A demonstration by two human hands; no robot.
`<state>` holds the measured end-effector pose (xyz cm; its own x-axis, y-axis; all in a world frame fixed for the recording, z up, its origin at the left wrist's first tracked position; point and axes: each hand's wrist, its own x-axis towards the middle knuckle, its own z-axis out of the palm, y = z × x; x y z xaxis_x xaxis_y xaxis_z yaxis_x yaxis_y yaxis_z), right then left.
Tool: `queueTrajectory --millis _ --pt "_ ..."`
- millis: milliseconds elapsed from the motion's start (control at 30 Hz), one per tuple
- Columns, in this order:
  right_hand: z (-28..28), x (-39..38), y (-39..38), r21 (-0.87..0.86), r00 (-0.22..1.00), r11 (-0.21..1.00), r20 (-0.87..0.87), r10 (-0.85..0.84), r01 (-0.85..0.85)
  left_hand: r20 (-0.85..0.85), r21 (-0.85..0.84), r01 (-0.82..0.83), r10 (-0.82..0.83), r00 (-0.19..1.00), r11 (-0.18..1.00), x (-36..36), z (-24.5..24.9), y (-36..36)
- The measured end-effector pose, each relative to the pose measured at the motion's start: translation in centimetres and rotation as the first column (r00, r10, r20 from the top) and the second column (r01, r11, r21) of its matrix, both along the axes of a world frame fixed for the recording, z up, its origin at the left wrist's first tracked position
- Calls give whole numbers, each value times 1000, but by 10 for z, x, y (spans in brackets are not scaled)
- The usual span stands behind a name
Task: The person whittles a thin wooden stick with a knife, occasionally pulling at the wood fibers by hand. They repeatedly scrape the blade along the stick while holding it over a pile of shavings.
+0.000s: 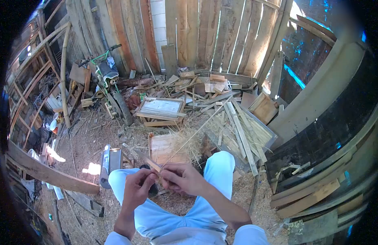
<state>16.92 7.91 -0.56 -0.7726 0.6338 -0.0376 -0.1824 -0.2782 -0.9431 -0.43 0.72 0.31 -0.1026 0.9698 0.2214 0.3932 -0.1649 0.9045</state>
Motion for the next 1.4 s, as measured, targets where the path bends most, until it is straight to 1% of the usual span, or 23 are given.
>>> queueTrajectory --millis 33,100,233,267,333,400,433,500,533,633,700,733,833,900,933,1000,1100,1167,1233,1267,1300,1367,1400 --pt "1 3 3 0 1000 1000 -6 -1 1 -6 0 1 -1 1000 1000 -3 1 -1" --pt "6 20 16 -42 988 987 5 -157 157 25 -139 60 -57 998 989 -12 0 -4" --pt "27 59 39 -170 923 921 -109 -370 349 111 -131 119 -104 988 984 -23 -12 -8" --pt "25 58 37 -172 924 922 -109 -368 347 130 -160 134 -114 985 978 -26 -12 -9" --pt "21 59 32 -132 955 963 -150 -255 237 155 -182 149 -122 980 972 -25 -15 -8" --pt "15 38 17 -212 993 977 -112 -38 14 295 -203 193 -128 947 960 -18 -18 -3" --pt "5 22 7 -175 996 984 88 16 -1 295 -198 198 -134 946 960 -12 -16 0" --pt "-3 0 -9 -173 993 985 -118 -6 -15 351 -147 226 -162 922 963 -3 -10 4" --pt "0 3 -6 -172 993 985 -121 -6 -15 340 -170 205 -138 930 964 -5 -10 4" --pt "10 13 4 -226 994 974 -104 -42 18 229 -139 210 -175 957 968 -9 -11 1" --pt "16 15 4 -159 999 987 -17 -40 37 209 -149 214 -181 961 965 -11 -9 0" --pt "17 17 5 -129 999 991 -31 -35 31 194 -158 221 -189 963 962 -11 -9 -1" --pt "19 23 7 -79 996 995 68 -61 67 233 -196 255 -208 950 947 -10 -4 -2" --pt "22 40 20 -34 956 955 -8 -294 293 299 -185 244 -182 937 952 -15 -12 -6" --pt "21 51 30 -116 938 937 -70 -340 331 359 -177 234 -159 920 956 -20 -16 -8" --pt "25 65 39 -118 931 931 -80 -355 345 343 -213 249 -166 924 945 -28 -20 -13" --pt "21 58 32 -142 935 937 -109 -336 320 324 -260 271 -181 929 927 -31 -22 -12" --pt "21 36 13 -182 986 976 -95 -138 119 352 -226 241 -152 924 944 -24 -21 -7" --pt "13 10 -6 -265 999 963 -14 41 -44 366 -178 245 -167 915 953 -11 -19 -3" --pt "0 2 -8 -220 992 973 -113 52 -76 380 -130 248 -183 907 960 -8 -18 -1" --pt "2 5 -6 -222 992 972 -117 50 -75 377 -134 250 -184 908 959 -9 -17 -1" --pt "12 17 6 -246 988 968 -129 -79 45 209 -157 203 -168 963 966 -13 -12 -3" --pt "13 25 13 -222 985 966 -81 -150 129 204 -160 201 -167 965 966 -15 -11 -6"
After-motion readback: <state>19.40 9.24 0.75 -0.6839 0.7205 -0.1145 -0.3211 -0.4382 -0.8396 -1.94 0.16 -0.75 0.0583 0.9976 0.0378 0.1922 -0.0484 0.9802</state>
